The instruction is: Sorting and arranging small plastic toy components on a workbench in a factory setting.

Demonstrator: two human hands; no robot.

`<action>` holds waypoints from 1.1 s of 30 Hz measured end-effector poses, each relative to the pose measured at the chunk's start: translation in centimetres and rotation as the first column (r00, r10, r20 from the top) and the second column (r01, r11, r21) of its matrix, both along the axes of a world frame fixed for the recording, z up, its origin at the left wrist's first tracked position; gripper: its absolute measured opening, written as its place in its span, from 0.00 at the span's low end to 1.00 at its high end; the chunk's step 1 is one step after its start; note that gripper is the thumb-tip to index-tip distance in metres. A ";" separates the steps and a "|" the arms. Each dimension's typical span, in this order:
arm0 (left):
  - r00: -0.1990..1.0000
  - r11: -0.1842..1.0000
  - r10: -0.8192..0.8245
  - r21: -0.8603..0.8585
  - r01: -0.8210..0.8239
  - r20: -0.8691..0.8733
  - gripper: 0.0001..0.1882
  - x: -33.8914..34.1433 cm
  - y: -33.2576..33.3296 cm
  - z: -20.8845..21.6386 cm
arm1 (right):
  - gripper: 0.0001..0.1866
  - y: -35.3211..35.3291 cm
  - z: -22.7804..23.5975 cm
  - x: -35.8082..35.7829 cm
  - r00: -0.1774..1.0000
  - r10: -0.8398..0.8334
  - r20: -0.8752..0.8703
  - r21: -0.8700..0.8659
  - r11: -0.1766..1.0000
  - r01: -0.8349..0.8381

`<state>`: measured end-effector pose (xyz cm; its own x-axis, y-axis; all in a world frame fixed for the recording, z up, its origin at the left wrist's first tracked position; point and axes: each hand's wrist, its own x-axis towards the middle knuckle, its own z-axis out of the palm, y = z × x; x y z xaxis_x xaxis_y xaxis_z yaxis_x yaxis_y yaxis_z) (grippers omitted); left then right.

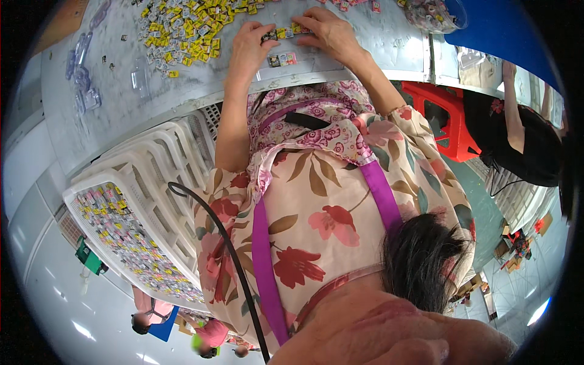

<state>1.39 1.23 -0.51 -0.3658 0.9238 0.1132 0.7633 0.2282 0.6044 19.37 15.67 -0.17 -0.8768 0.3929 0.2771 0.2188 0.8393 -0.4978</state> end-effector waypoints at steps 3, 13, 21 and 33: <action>0.998 1.000 -0.009 0.019 0.010 -0.057 0.20 0.2 0.3 -0.1 | 0.21 -0.4 -0.4 -0.2 0.997 -0.068 -0.027 0.068 0.995 0.069; 0.998 0.999 0.013 0.052 -0.010 -0.055 0.15 0.5 0.7 -0.2 | 0.17 -0.1 -1.4 -0.7 0.995 -0.073 -0.070 0.109 0.991 0.080; 0.998 0.990 0.029 0.138 -0.021 -0.059 0.13 0.9 0.5 0.0 | 0.15 0.2 -0.2 -0.9 1.000 0.012 0.011 -0.019 1.000 -0.011; 0.996 0.998 0.051 0.017 -0.053 0.071 0.12 5.0 -5.6 6.2 | 0.16 -5.6 2.5 1.9 1.000 0.001 -0.031 -0.086 0.996 -0.004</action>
